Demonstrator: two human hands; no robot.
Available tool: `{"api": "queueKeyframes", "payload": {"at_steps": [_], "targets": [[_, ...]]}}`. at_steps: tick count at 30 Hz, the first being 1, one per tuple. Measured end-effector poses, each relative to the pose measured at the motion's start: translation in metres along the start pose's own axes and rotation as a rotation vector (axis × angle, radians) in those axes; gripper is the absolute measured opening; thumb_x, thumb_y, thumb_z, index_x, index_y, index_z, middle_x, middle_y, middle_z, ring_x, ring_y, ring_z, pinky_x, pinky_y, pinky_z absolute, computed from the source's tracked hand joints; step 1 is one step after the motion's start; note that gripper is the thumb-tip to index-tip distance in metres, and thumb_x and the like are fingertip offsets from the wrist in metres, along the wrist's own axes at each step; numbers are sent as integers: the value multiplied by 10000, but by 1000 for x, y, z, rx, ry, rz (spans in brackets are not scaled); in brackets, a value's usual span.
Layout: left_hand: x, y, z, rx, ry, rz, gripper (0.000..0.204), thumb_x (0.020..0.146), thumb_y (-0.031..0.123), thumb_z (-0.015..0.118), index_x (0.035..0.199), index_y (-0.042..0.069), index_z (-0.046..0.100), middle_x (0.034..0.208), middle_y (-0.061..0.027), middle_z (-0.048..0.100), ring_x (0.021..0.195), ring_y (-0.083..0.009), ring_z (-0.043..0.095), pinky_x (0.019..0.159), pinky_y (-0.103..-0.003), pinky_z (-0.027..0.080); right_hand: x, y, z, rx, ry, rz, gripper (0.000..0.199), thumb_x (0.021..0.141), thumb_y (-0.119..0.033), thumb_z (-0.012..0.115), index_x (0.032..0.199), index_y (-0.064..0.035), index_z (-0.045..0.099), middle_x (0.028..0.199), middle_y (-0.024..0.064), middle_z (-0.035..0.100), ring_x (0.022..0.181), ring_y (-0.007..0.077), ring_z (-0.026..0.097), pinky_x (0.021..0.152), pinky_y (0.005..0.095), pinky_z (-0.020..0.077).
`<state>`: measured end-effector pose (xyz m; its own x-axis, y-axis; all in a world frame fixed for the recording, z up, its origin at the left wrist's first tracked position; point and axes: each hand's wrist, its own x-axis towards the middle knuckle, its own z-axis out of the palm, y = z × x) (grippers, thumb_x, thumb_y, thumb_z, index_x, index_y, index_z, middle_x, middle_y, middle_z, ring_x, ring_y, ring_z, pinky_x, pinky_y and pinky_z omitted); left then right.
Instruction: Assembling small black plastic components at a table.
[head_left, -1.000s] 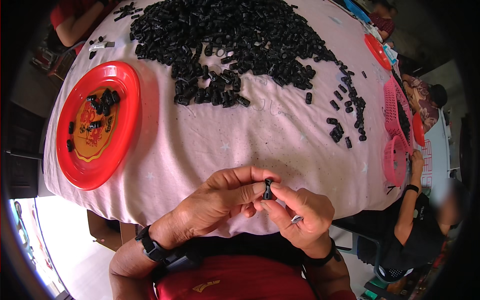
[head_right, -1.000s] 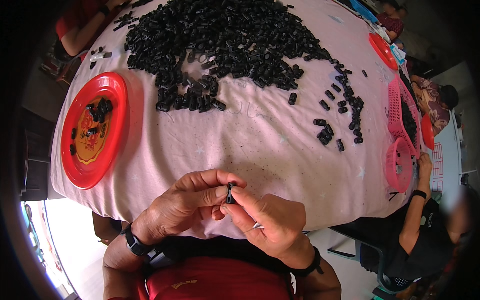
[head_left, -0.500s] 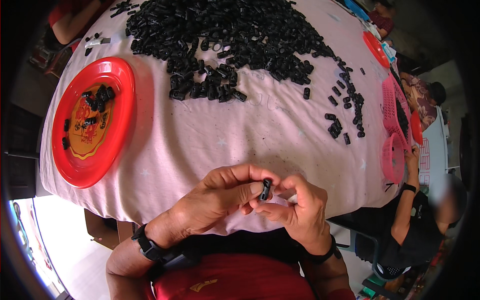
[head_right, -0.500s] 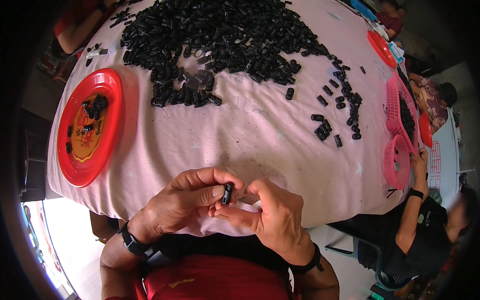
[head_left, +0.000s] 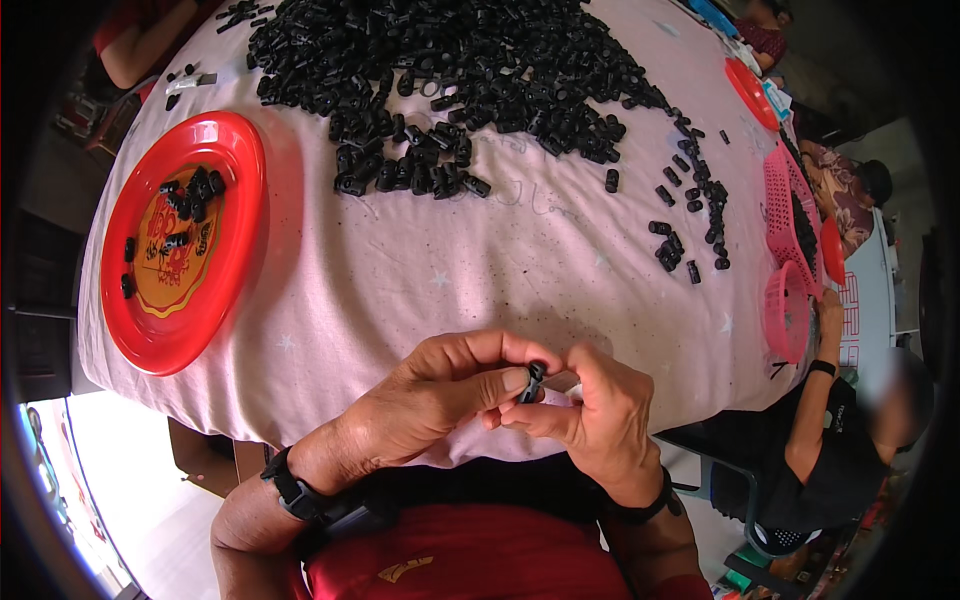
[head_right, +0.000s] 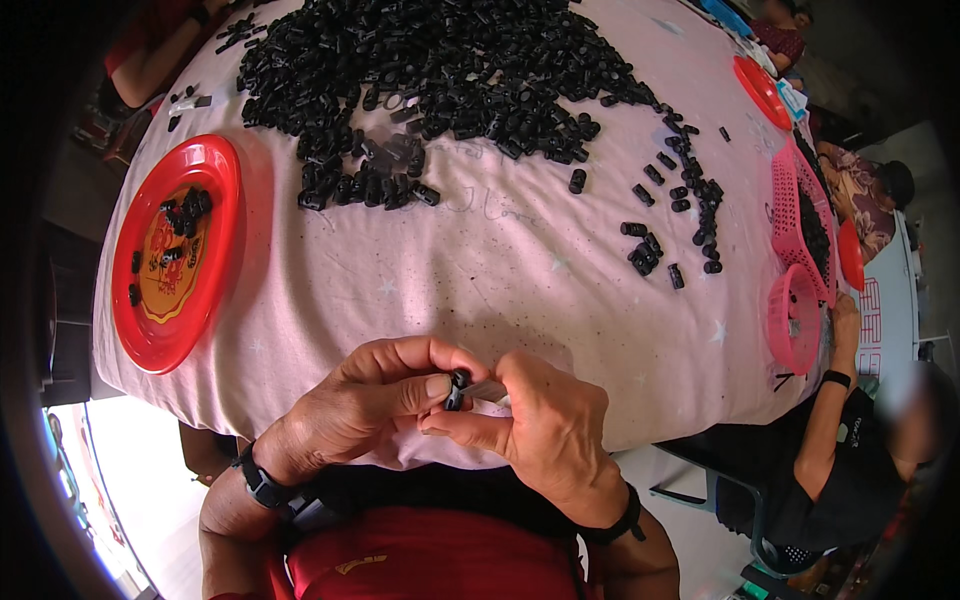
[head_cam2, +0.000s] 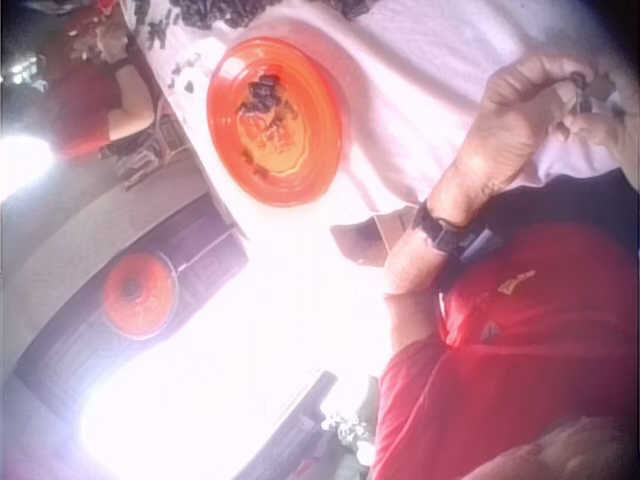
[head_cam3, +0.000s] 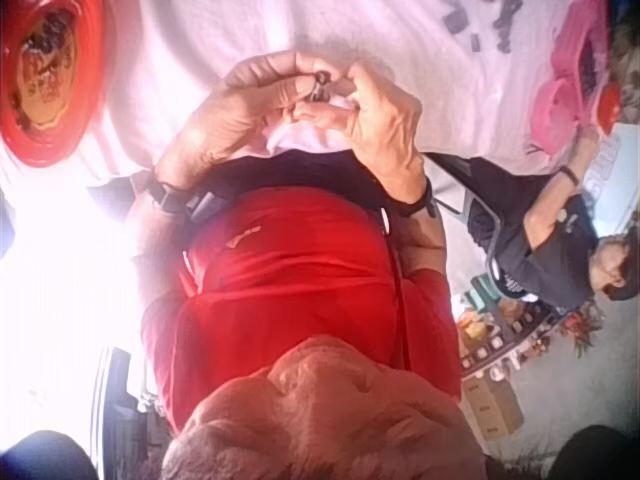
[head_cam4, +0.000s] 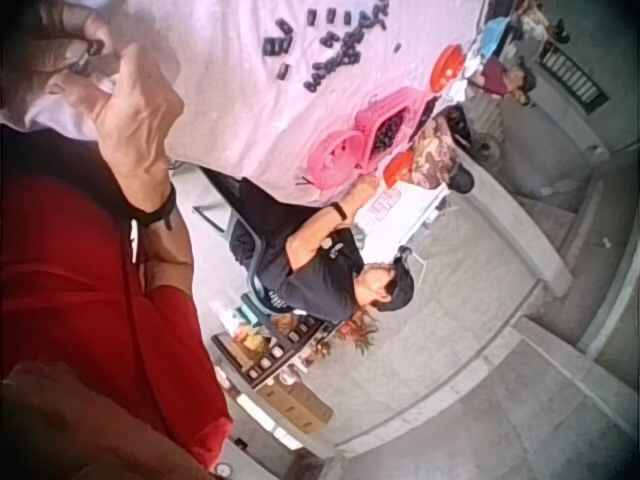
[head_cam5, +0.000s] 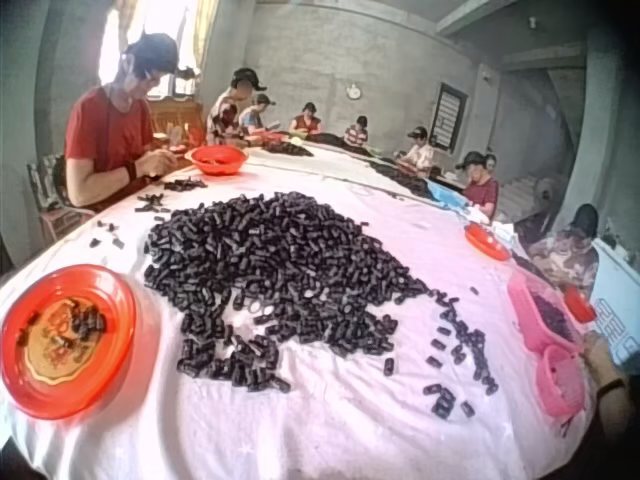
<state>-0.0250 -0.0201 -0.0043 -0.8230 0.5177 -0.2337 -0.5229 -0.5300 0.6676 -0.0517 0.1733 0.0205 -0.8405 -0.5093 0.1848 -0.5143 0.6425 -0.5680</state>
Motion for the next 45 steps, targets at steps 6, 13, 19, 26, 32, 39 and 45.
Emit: {"api": "queueKeyframes", "payload": {"at_steps": [6, 13, 19, 26, 32, 39, 45], "targets": [[1, 0, 1, 11, 17, -2, 257, 978, 114, 524, 1207, 24, 596, 970, 23, 618, 764, -18, 495, 683, -185, 420, 0, 0, 1, -64, 25, -23, 549, 697, -538, 761, 764, -33, 557, 597, 85, 565, 503, 215, 597, 465, 307, 459], [0, -1, 2, 24, 28, 5, 257, 980, 117, 521, 1209, 25, 594, 1009, 17, 625, 780, -20, 499, 691, -183, 422, -2, 2, 3, -115, 41, -36, 542, 695, -559, 745, 750, -47, 576, 588, 82, 572, 497, 228, 606, 448, 317, 465], [0, 0, 4, 28, 40, 6, 259, 980, 117, 523, 1209, 18, 590, 1000, 17, 622, 784, -23, 502, 692, -185, 423, -2, 2, 4, -160, 74, -62, 552, 694, -575, 735, 725, -49, 569, 573, 77, 557, 476, 226, 588, 435, 321, 457], [0, -1, 4, 31, 37, 16, 250, 983, 129, 525, 1195, 15, 593, 986, 12, 625, 785, -30, 505, 689, -184, 420, -1, 7, 10, -134, 132, -99, 582, 665, -599, 740, 618, -98, 448, 515, 35, 451, 437, 207, 509, 401, 330, 406], [1, -1, 3, 26, 26, 14, 249, 978, 141, 542, 1187, 18, 597, 982, 7, 634, 780, -28, 504, 678, -182, 416, -1, 8, 9, -128, 126, -97, 588, 661, -600, 741, 613, -96, 442, 506, 38, 439, 425, 207, 501, 404, 327, 404], [1, 0, 4, 33, 28, 16, 249, 982, 152, 536, 1186, 23, 598, 978, 11, 633, 776, -27, 500, 680, -184, 415, -1, 9, 10, -97, 112, -95, 585, 661, -595, 743, 614, -94, 444, 506, 39, 453, 423, 206, 508, 409, 330, 412], [1, -1, 3, 41, 26, 21, 248, 980, 140, 533, 1186, 17, 596, 1008, 10, 625, 782, -26, 498, 681, -184, 417, -1, 7, 12, -57, 86, -91, 556, 664, -575, 753, 646, -84, 491, 527, 46, 501, 440, 208, 541, 421, 326, 429]]}}
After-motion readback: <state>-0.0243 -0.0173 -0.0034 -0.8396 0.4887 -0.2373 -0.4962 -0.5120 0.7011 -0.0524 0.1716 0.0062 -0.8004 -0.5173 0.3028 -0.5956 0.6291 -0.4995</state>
